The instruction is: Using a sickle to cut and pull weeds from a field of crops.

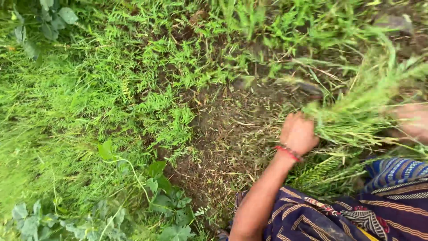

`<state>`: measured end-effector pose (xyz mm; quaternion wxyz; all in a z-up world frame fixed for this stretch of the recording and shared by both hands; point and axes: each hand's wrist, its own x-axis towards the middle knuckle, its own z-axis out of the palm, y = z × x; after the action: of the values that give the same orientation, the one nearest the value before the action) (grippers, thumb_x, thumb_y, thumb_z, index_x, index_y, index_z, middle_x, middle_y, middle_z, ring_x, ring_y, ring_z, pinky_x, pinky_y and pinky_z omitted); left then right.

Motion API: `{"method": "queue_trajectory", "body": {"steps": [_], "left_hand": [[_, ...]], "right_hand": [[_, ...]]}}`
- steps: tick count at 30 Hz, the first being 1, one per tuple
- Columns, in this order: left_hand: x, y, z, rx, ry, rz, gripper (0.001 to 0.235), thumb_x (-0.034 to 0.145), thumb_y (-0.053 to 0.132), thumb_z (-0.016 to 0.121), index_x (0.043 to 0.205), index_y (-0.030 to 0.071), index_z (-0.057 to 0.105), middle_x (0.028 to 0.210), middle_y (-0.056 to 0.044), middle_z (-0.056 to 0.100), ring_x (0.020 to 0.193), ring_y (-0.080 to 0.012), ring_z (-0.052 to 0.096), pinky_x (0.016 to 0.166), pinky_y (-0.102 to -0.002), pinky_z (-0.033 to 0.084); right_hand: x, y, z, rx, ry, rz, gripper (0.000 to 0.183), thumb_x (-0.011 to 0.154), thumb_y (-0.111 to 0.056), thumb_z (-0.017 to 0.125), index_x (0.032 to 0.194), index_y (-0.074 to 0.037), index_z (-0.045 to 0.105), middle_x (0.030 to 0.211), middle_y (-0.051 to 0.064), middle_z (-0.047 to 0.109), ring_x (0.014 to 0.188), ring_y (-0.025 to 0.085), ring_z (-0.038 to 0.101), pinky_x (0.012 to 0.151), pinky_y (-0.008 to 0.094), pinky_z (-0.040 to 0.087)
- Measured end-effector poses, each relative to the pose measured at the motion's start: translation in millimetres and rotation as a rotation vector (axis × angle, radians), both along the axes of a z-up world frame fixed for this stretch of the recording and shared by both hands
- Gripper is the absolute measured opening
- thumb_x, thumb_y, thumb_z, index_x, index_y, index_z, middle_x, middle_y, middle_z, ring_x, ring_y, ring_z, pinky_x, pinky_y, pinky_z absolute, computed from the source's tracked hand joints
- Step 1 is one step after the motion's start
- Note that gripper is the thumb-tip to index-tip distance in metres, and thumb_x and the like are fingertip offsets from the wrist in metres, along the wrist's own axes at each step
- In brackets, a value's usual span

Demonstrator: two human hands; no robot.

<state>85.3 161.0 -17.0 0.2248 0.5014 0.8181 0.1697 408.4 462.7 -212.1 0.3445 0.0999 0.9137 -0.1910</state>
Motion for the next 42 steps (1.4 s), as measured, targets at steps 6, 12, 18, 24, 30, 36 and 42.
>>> {"method": "queue_trajectory", "body": {"steps": [6, 12, 18, 24, 30, 36, 42], "left_hand": [[-11.5, 19.2, -9.2, -0.131, 0.072, 0.006, 0.023, 0.07, 0.021, 0.074, 0.087, 0.005, 0.076, 0.086, -0.018, 0.072, 0.084, -0.0314, 0.07, 0.084, -0.046, 0.054], [-71.9, 43.5, 13.1, -0.377, 0.099, 0.293, 0.024, 0.079, 0.023, 0.073, 0.09, 0.001, 0.076, 0.097, -0.022, 0.069, 0.101, -0.0318, 0.063, 0.088, -0.046, 0.053], [-127.8, 86.5, -18.6, 0.128, 0.561, 0.578, 0.059, 0.047, 0.026, 0.081, 0.097, -0.003, 0.074, 0.135, -0.035, 0.056, 0.123, -0.0445, 0.052, 0.095, -0.053, 0.049], [-112.5, 69.2, -90.6, -0.027, -0.024, 0.569, 0.035, 0.08, 0.007, 0.073, 0.113, -0.002, 0.065, 0.111, -0.021, 0.064, 0.103, -0.0334, 0.062, 0.087, -0.043, 0.054], [-96.1, 38.5, -62.3, 0.158, -0.019, 0.388, 0.066, 0.069, 0.007, 0.08, 0.132, 0.005, 0.059, 0.104, -0.016, 0.07, 0.102, -0.0325, 0.063, 0.097, -0.045, 0.051], [-99.7, 39.7, -101.8, 0.307, 0.011, 0.369, 0.059, 0.077, 0.018, 0.083, 0.13, 0.006, 0.058, 0.107, -0.014, 0.068, 0.106, -0.0317, 0.064, 0.112, -0.051, 0.042], [-69.7, 10.0, -100.7, 0.276, 0.051, 0.314, 0.053, 0.085, 0.024, 0.076, 0.134, 0.013, 0.061, 0.119, -0.021, 0.066, 0.11, -0.0359, 0.063, 0.09, -0.046, 0.051]], "right_hand": [[-77.0, -63.6, 106.7, -0.039, 0.103, -0.244, 0.035, 0.076, -0.025, 0.067, 0.11, -0.016, 0.063, 0.089, 0.017, 0.074, 0.083, 0.037, 0.074, 0.073, 0.049, 0.063], [-220.5, -61.4, 177.0, 0.028, 0.01, -0.026, 0.046, 0.077, -0.016, 0.065, 0.123, -0.014, 0.062, 0.091, 0.018, 0.074, 0.087, 0.035, 0.076, 0.079, 0.049, 0.063], [-297.4, -82.6, 217.7, 0.054, -0.006, -0.046, 0.071, 0.086, -0.005, 0.055, 0.155, -0.013, 0.039, 0.085, 0.021, 0.075, 0.075, 0.037, 0.077, 0.066, 0.05, 0.063], [-210.1, -105.7, 221.9, -0.134, -0.147, -0.097, 0.078, 0.084, -0.008, 0.053, 0.157, -0.013, 0.025, 0.074, 0.02, 0.073, 0.069, 0.036, 0.077, 0.067, 0.053, 0.06], [-217.2, -90.2, 229.5, -0.013, -0.11, -0.073, 0.055, 0.086, -0.013, 0.054, 0.14, -0.019, 0.044, 0.076, 0.017, 0.073, 0.073, 0.037, 0.075, 0.068, 0.053, 0.06], [-253.0, -103.3, 193.1, -0.01, -0.059, 0.022, 0.061, 0.088, -0.009, 0.053, 0.148, -0.015, 0.042, 0.074, 0.017, 0.073, 0.072, 0.034, 0.075, 0.067, 0.049, 0.06], [-122.6, -98.7, 160.7, -0.141, -0.244, -0.015, 0.092, 0.08, -0.023, 0.065, 0.161, -0.022, 0.023, 0.078, 0.012, 0.075, 0.076, 0.029, 0.074, 0.074, 0.046, 0.061]]}}
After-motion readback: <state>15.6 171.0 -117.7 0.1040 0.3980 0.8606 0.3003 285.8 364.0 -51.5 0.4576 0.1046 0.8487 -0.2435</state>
